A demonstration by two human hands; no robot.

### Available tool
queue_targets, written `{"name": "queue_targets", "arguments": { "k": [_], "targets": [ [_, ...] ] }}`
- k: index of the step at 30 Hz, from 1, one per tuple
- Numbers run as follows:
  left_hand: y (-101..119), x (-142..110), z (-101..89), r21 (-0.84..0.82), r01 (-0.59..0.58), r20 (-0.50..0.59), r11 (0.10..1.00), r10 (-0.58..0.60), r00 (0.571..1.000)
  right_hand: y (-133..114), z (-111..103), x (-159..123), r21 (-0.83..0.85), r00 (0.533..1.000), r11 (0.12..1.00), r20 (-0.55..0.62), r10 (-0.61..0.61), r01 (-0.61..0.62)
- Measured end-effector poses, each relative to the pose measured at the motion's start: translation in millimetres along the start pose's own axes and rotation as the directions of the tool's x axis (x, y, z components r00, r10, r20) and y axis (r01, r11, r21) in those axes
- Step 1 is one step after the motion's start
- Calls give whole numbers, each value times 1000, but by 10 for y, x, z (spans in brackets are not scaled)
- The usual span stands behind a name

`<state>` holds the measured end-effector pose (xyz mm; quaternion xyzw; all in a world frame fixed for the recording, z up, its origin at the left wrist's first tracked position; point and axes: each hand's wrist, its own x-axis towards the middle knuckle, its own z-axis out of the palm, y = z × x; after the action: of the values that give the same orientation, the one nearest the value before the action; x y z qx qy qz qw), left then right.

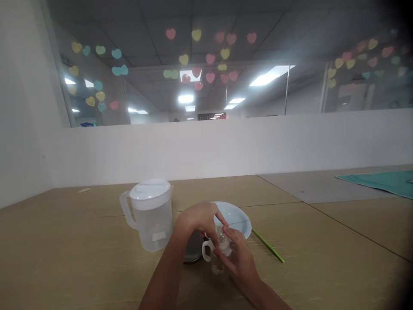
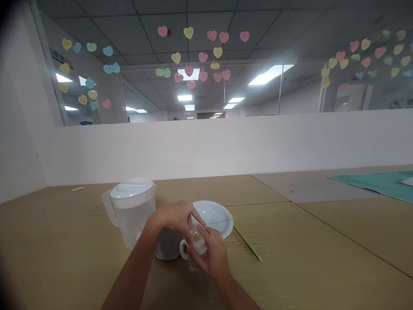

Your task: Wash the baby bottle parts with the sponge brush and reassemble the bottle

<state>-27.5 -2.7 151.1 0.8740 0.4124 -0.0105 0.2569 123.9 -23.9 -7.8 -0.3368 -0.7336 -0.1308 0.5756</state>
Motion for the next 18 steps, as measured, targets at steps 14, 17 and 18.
{"name": "queue_targets", "arguments": {
  "k": [14,17,18],
  "targets": [
    [15,-7,57,167,-46,-110,985,65,992,-79,-49,-42,-71,936,949,152,316,-309],
    [38,-12,86,220,-69,-188,973,111,976,-110,-63,-14,16,857,877,220,466,-480],
    [49,-15,93,231,-77,-210,970,127,969,-121,-70,-3,53,834,850,236,499,-524]
  ]
}}
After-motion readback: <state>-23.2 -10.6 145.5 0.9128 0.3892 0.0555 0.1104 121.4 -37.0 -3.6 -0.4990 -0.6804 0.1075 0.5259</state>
